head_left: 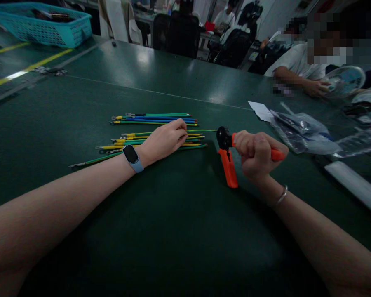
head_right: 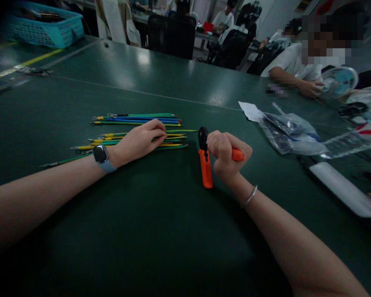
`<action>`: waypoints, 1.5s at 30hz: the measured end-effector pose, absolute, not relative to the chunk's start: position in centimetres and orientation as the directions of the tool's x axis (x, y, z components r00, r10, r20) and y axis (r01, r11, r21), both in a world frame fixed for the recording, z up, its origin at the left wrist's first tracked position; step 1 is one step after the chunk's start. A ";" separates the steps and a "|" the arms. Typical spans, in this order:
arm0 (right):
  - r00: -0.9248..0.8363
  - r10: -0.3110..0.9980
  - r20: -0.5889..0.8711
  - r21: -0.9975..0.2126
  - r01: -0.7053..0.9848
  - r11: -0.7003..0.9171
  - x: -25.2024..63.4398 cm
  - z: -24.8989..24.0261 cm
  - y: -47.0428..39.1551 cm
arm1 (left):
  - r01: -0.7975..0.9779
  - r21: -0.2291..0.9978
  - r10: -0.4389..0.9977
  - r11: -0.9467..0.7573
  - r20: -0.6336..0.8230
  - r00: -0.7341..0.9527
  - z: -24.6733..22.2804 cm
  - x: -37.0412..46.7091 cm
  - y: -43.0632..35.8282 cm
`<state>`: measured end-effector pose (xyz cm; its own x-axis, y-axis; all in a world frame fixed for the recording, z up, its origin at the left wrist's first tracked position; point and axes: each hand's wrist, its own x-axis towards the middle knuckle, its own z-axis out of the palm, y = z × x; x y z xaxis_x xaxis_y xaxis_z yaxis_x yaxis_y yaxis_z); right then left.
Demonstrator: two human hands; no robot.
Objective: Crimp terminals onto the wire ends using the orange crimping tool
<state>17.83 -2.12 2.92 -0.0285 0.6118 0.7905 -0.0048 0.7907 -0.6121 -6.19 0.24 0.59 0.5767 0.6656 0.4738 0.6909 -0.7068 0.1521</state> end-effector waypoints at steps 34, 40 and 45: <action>-0.037 0.589 0.807 -0.590 -0.012 0.808 17.9 2.8 -2.0 | 0.572 0.077 0.518 -0.817 0.533 0.669 0.4 -6.1 0.3; -0.082 0.517 0.852 -0.516 0.036 0.856 18.0 2.1 -2.1 | 0.576 0.078 0.517 -0.813 0.552 0.654 0.3 -6.1 0.5; -0.126 0.497 0.859 -0.489 0.090 0.868 18.0 1.9 -2.2 | 0.597 0.067 0.521 -0.799 0.573 0.633 0.2 -6.0 0.7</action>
<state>18.03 -2.19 1.87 -0.1260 0.4968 0.8587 0.0898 0.8677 -0.4889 -5.96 0.73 0.18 0.6328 0.5211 0.5728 0.5975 -0.7991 0.0669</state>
